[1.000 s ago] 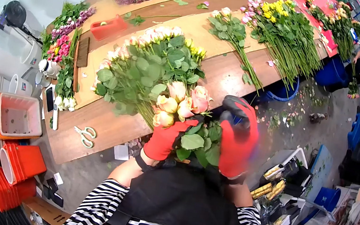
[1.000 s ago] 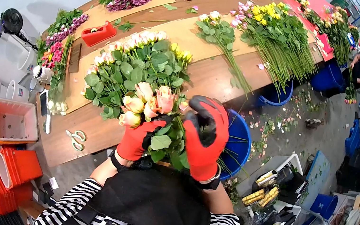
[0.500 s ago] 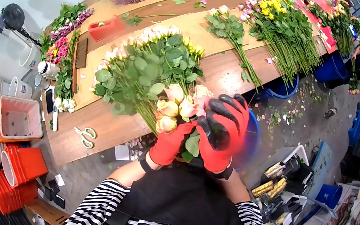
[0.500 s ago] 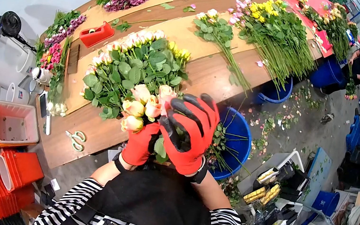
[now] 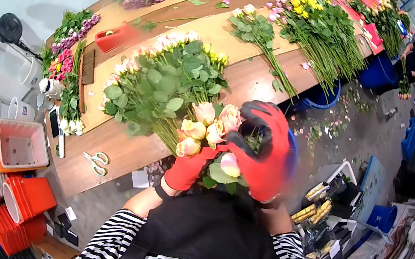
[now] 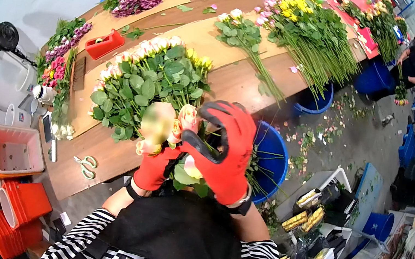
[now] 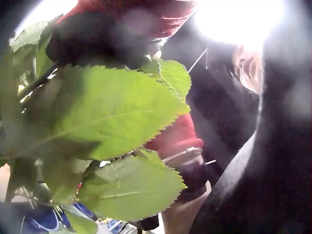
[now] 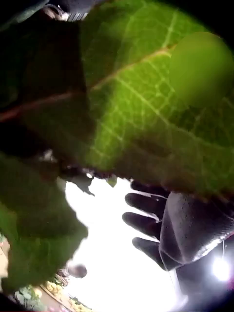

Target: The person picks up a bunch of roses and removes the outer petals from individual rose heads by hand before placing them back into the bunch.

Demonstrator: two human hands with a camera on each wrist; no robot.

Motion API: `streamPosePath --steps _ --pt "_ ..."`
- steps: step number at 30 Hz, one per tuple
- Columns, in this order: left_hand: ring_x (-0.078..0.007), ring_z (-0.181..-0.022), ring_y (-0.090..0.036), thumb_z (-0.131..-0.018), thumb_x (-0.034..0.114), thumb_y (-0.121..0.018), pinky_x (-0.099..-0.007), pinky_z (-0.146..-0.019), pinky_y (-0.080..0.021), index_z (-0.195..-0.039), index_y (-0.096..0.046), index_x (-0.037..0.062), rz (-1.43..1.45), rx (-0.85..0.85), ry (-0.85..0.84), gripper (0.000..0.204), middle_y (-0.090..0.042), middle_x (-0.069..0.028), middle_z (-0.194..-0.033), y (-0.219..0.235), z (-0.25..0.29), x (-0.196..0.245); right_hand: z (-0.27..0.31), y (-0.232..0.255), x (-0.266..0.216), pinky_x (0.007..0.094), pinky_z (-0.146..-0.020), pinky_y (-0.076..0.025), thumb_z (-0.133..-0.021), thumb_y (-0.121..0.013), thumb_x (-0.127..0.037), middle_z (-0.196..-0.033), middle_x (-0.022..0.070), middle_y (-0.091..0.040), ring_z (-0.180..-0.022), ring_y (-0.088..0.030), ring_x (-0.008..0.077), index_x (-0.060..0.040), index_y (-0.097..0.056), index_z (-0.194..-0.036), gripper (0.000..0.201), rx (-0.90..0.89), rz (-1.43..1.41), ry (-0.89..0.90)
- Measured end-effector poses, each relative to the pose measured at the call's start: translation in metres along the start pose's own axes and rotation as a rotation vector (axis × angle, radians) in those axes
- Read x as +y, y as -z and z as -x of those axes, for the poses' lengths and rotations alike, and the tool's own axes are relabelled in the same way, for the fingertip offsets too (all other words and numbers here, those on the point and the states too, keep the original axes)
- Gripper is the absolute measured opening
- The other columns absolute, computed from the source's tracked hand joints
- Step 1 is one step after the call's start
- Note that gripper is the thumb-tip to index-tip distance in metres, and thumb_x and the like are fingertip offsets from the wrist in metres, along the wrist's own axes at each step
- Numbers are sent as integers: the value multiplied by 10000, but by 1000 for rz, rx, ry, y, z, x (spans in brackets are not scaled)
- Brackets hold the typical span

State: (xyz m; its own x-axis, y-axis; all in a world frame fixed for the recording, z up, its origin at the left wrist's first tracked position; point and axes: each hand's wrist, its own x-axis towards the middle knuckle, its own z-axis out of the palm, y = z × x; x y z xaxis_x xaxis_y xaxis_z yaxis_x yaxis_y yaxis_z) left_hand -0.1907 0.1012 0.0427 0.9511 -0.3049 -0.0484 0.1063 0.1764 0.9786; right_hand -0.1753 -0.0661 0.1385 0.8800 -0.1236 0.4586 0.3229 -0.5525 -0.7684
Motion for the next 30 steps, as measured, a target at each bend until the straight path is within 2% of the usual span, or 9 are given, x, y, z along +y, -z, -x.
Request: streamPosePath --steps 3,7,10,11,13,17,20,27,30 --pt "-184 -1103 -600 -909 63 -617 -318 -943 -492 -1163 -666 -16 492 96 131 270 -634 -97 -1224 -13 -2 11 15 -13 16 500 -1018 -393 -663 -820 -103 -1084 97 -656 -1065 -590 332 -83 -642 -1003 384 95 95 104" --pt "-184 -1075 -608 -887 24 -614 -321 -936 -494 -1131 -682 -18 -238 -37 -74 257 -653 -105 -1186 12 1 -11 25 -22 17 502 -1025 -394 -669 -808 -52 -1009 86 -672 -1012 -610 335 -86 -619 -942 334 223 -39 204" --pt "-186 -1057 -617 -884 7 -605 -320 -935 -491 -1132 -679 -7 -502 -188 -271 258 -669 -113 -1150 38 -10 -34 28 -18 17 509 -1040 -380 -659 -792 0 -1005 115 -676 -1018 -612 330 -60 -606 -932 336 51 -621 -2" --pt "-185 -1061 -616 -879 9 -613 -319 -936 -489 -1152 -666 1 -398 -182 -257 279 -662 -101 -1157 41 -10 -41 28 -13 20 512 -1040 -379 -653 -793 5 -1008 125 -676 -1018 -612 329 -55 -605 -929 339 -19 -805 -76" --pt "-182 -1071 -613 -869 13 -628 -317 -937 -486 -1194 -641 17 127 -102 -84 325 -648 -75 -1173 34 -10 -19 21 -9 43 527 -1056 -357 -669 -768 -122 -992 173 -677 -1012 -606 371 -40 -628 -889 274 -195 -915 163" --pt "-150 -1050 -600 -874 46 -657 -299 -907 -487 -1239 -610 48 189 -52 22 368 -619 -39 -1182 27 -11 2 1 8 27 492 -1025 -385 -738 -743 -223 -994 149 -684 -1041 -603 360 -14 -662 -962 317 -74 -562 92" --pt "-122 -979 -588 -862 58 -689 -291 -848 -493 -1218 -613 85 202 -43 24 365 -608 -8 -1121 16 -15 6 -3 -2 3 409 -977 -434 -738 -755 -123 -993 126 -689 -1037 -605 328 -6 -676 -1023 318 -46 -335 -132" --pt "-113 -984 -554 -921 170 -652 -291 -833 -483 -1199 -584 121 211 -26 -39 290 -568 5 -1142 24 -8 -26 11 -19 5 348 -907 -462 -836 -639 -47 -970 126 -678 -928 -619 270 21 -664 -1004 183 13 -852 -598" --pt "-117 -1020 -538 -924 177 -643 -293 -870 -467 -1227 -552 121 135 -26 -14 321 -547 5 -1156 21 -9 -16 19 -27 31 304 -866 -463 -883 -530 0 -977 127 -653 -888 -611 225 18 -629 -1036 183 -12 -533 -242"
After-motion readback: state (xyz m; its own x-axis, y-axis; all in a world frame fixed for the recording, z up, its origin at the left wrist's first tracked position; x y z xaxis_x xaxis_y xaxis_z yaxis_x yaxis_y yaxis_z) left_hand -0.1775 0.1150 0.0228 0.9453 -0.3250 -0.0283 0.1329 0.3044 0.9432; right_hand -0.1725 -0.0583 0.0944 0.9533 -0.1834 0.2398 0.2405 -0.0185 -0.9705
